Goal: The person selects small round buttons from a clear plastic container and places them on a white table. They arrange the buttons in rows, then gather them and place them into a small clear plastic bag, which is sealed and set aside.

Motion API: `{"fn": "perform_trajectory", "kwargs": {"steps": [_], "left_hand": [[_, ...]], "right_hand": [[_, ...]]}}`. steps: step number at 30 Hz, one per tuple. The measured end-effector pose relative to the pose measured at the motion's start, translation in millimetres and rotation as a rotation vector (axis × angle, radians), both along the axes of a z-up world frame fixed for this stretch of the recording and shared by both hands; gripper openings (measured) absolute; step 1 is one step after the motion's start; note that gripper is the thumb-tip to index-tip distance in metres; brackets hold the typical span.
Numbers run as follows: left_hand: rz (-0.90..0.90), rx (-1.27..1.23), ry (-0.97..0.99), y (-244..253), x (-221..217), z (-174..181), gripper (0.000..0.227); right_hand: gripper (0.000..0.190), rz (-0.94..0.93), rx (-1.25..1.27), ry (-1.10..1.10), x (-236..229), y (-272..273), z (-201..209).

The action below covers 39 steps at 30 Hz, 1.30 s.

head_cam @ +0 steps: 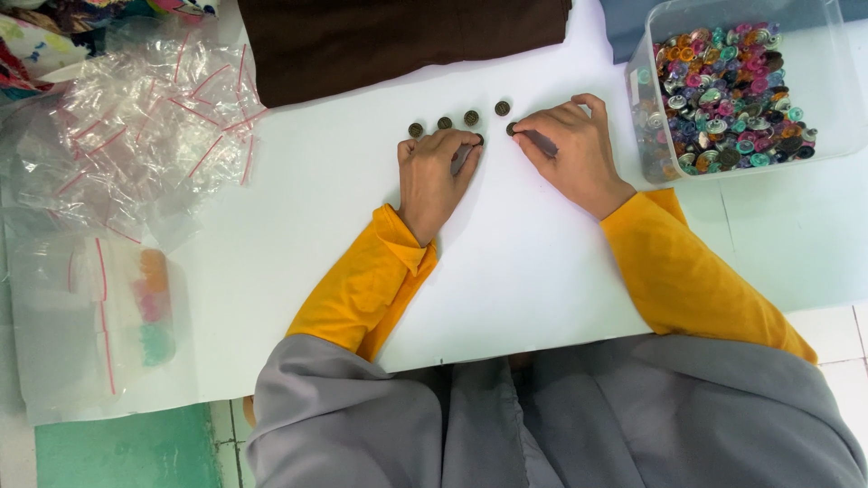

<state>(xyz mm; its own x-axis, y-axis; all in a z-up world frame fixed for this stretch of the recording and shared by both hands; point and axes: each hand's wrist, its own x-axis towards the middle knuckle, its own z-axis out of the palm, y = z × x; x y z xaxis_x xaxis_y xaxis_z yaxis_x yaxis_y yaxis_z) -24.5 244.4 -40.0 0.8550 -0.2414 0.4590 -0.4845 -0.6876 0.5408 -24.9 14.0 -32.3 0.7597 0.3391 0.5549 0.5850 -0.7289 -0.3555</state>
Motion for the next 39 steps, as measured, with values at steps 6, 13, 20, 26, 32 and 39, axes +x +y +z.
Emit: {"fn": "perform_trajectory", "kwargs": {"steps": [6,13,20,26,32,39], "left_hand": [[0.036,-0.024,-0.008,0,-1,0,0.008],[0.034,-0.014,-0.019,0,1,0,0.008],[0.052,0.012,-0.055,0,2,1,0.008],[0.041,0.037,-0.058,0,1,4,0.01],[0.037,0.036,-0.078,0,0,6,0.009],[0.033,0.057,-0.079,0,0,3,0.01]], "right_hand": [[0.006,0.009,-0.031,-0.05,1,1,-2],[0.008,-0.014,-0.045,-0.085,3,4,-6],[0.007,-0.034,-0.059,-0.084,5,7,-7],[0.008,-0.041,-0.067,-0.076,3,7,-6],[0.007,-0.043,-0.07,-0.104,5,7,-11],[0.006,-0.041,-0.082,-0.12,6,5,-13]]}}
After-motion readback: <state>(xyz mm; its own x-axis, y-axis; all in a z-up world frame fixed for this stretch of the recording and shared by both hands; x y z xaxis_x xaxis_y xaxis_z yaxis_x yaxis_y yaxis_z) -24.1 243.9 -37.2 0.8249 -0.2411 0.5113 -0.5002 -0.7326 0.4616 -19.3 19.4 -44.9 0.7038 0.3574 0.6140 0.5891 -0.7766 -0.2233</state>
